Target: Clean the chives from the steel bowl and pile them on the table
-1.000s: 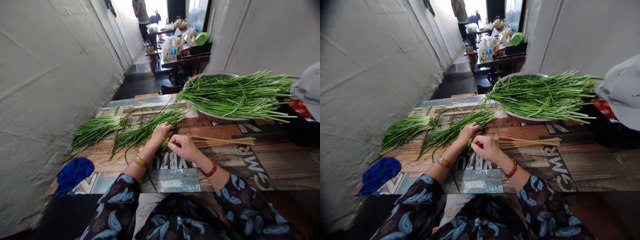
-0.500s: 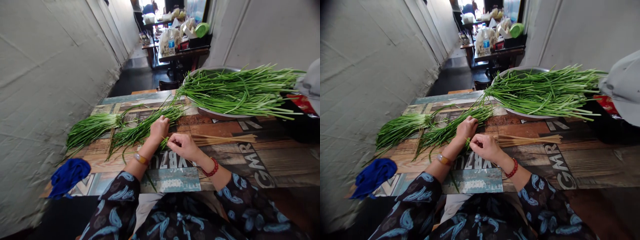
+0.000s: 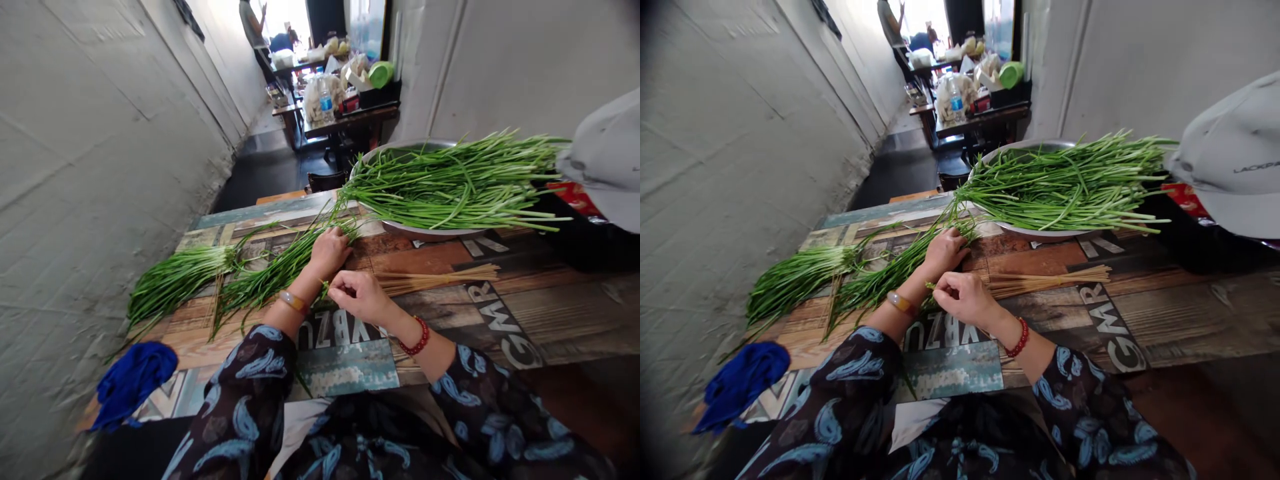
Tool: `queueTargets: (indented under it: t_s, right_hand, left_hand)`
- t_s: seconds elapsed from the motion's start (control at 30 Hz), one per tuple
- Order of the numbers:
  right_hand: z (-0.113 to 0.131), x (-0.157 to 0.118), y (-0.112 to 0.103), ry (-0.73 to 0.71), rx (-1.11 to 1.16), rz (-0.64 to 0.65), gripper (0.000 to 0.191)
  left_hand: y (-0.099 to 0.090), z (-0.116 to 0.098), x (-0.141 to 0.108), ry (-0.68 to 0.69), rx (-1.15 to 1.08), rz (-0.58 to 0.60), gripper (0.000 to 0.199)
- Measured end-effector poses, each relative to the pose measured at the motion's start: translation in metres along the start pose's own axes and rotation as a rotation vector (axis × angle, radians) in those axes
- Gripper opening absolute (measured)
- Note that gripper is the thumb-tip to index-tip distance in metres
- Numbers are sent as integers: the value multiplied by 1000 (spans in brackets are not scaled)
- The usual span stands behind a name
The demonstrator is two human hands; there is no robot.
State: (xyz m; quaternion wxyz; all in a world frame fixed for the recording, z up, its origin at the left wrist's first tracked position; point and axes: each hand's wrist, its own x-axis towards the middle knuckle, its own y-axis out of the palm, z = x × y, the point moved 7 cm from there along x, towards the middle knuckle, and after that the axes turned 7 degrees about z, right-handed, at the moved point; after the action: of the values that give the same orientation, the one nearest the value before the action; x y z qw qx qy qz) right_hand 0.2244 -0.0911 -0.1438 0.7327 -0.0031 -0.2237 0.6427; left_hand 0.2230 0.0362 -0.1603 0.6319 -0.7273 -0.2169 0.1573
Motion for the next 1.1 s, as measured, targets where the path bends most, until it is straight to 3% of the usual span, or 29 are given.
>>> queueTargets:
  t_s: [0.17,0.3,0.4,0.5,0.57,0.77,0.93,1.0,1.1]
  right_hand:
    - [2,2,-3,-14,16,-11,16]
    - [5,1,-5,-7,19,-9,16]
    - [6,1,-6,5,24,-6,14]
    - [6,0,-6,4,35,-14,15]
    - [5,0,-6,-1,38,-17,16]
    - [3,-3,-3,22,81,-3,17]
    - [1,-6,-3,78,106,4,16]
    - [1,-6,-4,87,123,-5,16]
    - [-2,-5,-5,92,151,-34,16]
  left_hand:
    - [3,5,9,-14,-291,-90,13]
    - [-2,17,-5,-19,-437,-124,5]
    - [-16,30,-27,-38,-712,-160,10]
    - [-38,44,-56,-63,-1167,-276,15]
    - [-54,50,-73,-94,-1312,-351,20]
    - [-109,49,-109,-117,-1199,-489,21]
    - [-159,33,-127,-59,-769,-606,16]
    - [-164,25,-128,-24,-558,-595,9]
    - [-136,25,-121,-50,-517,-459,8]
